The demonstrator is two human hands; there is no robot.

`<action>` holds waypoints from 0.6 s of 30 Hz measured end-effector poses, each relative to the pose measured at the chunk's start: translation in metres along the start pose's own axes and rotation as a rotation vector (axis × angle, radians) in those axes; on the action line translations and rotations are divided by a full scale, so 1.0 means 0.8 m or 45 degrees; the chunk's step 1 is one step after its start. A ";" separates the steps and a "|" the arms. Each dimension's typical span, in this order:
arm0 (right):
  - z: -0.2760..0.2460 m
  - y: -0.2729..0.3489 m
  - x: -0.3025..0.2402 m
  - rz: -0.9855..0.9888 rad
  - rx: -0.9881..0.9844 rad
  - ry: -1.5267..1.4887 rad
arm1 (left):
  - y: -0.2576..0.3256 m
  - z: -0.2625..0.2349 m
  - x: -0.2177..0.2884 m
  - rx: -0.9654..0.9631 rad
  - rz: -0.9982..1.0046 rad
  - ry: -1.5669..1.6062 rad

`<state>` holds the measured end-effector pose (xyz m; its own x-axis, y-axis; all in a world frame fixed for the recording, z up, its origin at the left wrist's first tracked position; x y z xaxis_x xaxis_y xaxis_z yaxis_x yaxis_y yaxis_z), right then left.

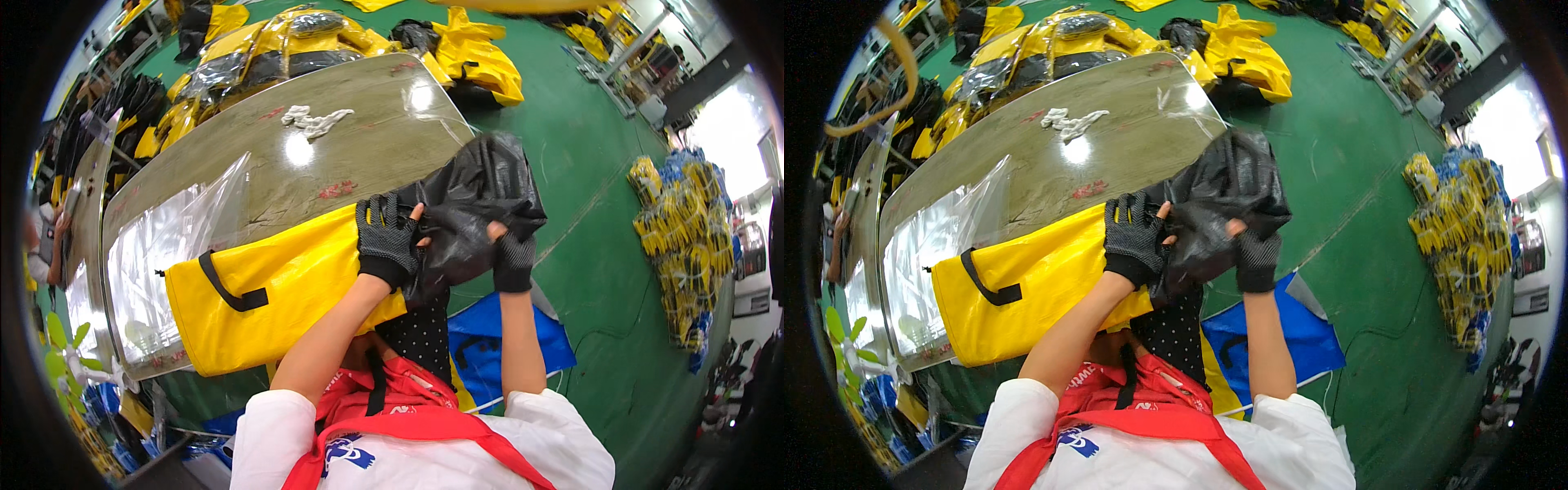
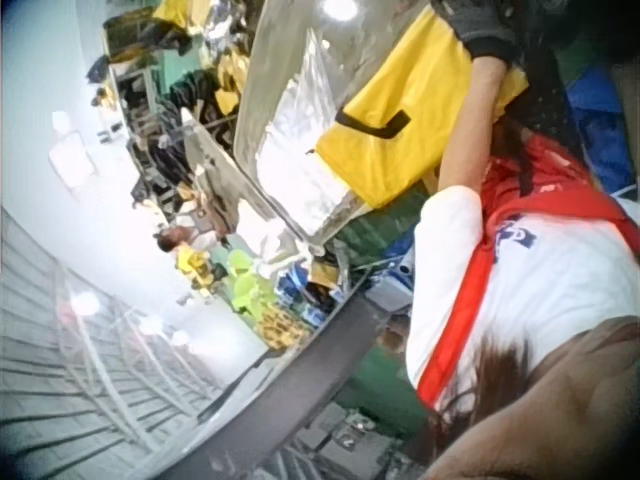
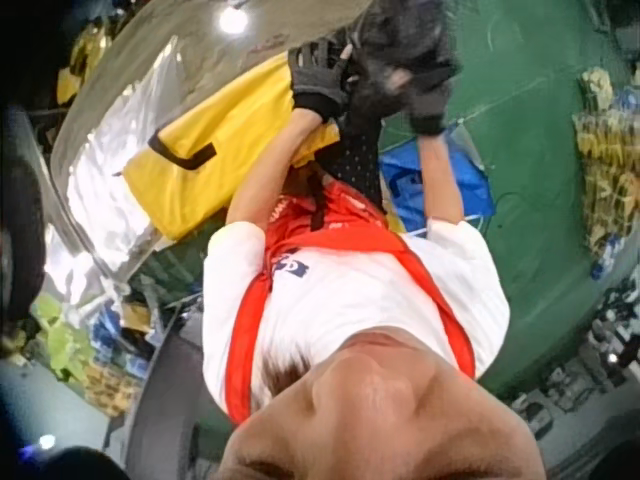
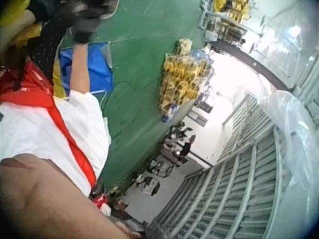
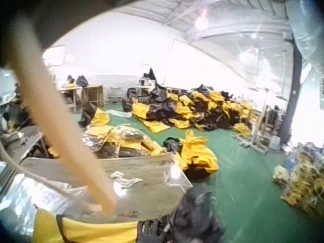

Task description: The person repeatedly folds yellow and black delivery bags and places them into clear plastic bags on a table. The person handles each bag one at a time, folds it, and inserts it into a plastic bag, repeating this process throughout the clip.

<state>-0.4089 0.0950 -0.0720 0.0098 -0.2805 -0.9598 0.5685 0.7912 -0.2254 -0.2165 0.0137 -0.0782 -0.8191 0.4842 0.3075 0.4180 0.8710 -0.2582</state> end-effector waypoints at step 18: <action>0.342 0.169 -0.016 -1.058 -1.307 1.200 | 0.355 -0.178 -0.399 0.574 -0.952 -0.137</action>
<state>-0.1072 0.0566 -0.0444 -0.7035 -0.6842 -0.1924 -0.6038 0.7181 -0.3461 0.2191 0.1181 -0.1194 -0.8582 -0.2300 0.4588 -0.4192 0.8300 -0.3679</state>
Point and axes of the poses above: each hand's wrist, its own y-axis away from the middle knuckle, its own z-axis out of the palm, x = y × z, the point moved 7 cm from there along -y, towards the middle knuckle, and after that the axes turned 11 degrees about -z, right-handed, at the moved point
